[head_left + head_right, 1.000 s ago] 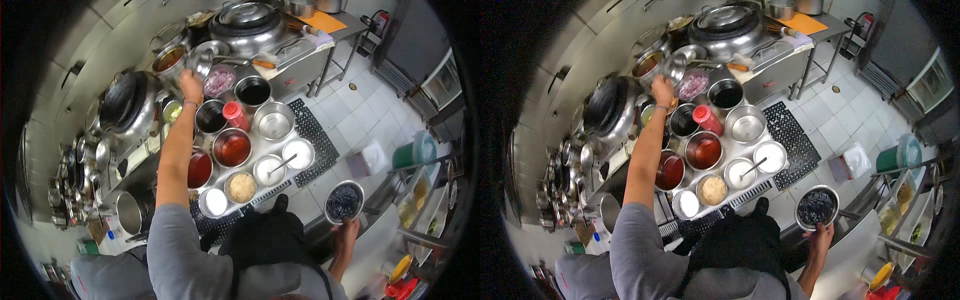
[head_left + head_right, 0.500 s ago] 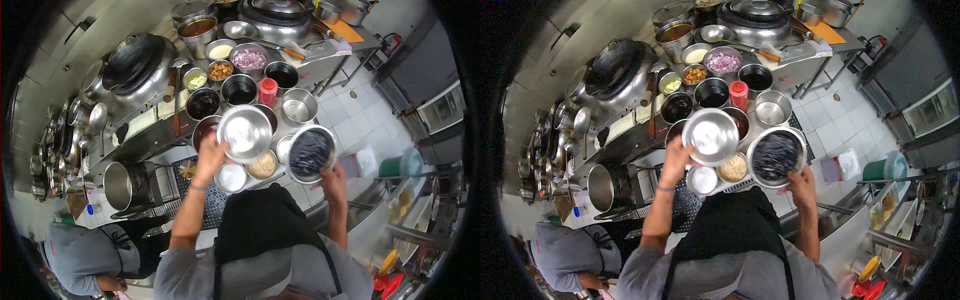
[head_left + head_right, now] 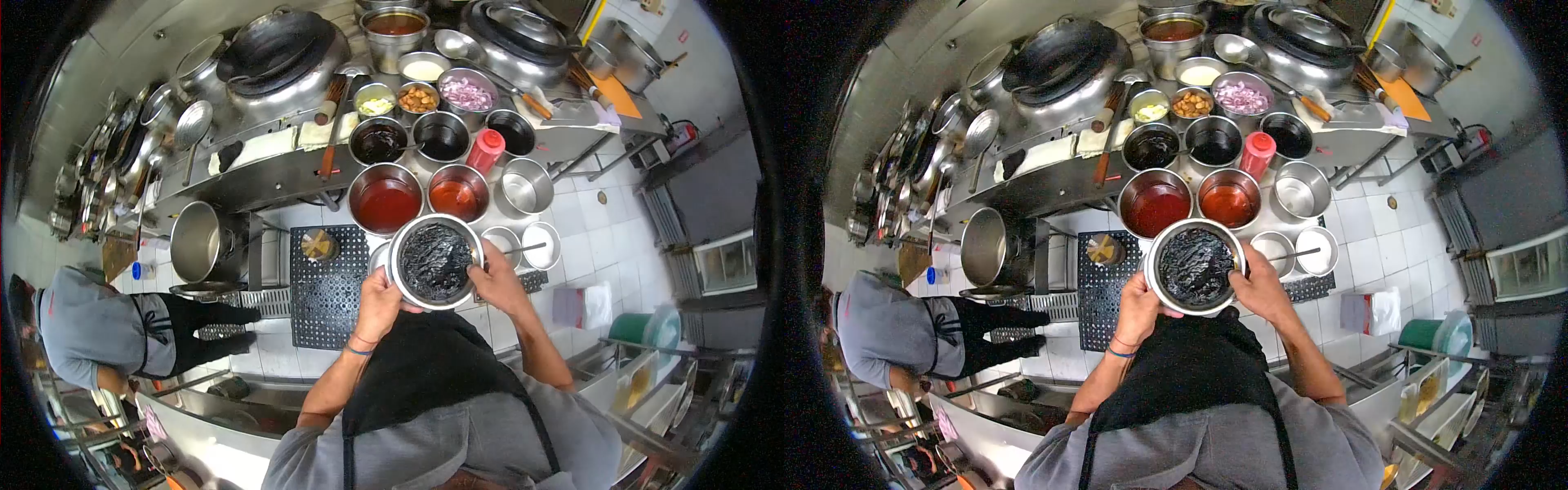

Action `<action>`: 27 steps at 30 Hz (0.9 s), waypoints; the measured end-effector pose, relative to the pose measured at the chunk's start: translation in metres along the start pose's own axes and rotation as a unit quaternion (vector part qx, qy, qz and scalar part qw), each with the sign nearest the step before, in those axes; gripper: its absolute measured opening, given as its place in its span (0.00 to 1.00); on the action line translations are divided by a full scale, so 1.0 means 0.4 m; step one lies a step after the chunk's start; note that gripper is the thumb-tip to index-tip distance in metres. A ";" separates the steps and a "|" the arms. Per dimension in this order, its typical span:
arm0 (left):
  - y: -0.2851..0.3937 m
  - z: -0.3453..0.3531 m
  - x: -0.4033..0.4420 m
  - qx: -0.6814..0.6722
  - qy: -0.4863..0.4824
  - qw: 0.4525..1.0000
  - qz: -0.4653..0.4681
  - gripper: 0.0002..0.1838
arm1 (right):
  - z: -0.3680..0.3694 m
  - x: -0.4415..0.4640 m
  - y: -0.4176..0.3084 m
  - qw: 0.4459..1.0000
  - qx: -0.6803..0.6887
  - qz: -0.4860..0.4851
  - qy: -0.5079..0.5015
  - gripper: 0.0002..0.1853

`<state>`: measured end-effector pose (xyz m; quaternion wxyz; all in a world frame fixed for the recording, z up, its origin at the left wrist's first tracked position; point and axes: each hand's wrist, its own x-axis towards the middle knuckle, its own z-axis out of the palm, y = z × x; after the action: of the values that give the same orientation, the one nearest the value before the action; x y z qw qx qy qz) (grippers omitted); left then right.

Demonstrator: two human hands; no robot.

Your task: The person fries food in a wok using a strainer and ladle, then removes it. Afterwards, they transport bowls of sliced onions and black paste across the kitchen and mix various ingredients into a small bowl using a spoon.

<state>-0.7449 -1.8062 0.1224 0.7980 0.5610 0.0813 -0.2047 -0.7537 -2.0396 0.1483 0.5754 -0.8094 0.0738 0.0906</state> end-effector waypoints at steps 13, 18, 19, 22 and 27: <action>0.118 -0.134 -0.102 -0.176 -0.070 0.982 -0.023 0.16 | 0.081 0.108 -0.041 0.929 0.304 0.071 -0.198 0.25; 0.193 -0.216 -0.013 -0.048 0.022 0.999 -0.003 0.06 | 0.139 0.223 -0.111 0.937 0.241 -0.016 -0.252 0.25; 0.217 -0.240 0.009 -0.051 0.026 0.998 0.004 0.06 | 0.140 0.256 -0.149 0.930 0.237 -0.015 -0.281 0.24; 0.276 -0.319 0.096 -0.040 0.031 0.998 0.024 0.04 | 0.157 0.369 -0.207 0.929 0.214 0.016 -0.303 0.25; 0.365 -0.481 0.256 0.030 0.017 0.998 0.060 0.04 | 0.189 0.661 -0.142 0.821 -0.507 -0.235 0.118 0.15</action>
<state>-0.5721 -1.6099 0.1428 0.7905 0.5915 0.0545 -0.1491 -0.4883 -1.9536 0.1148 0.0744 -0.9842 -0.1079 -0.1194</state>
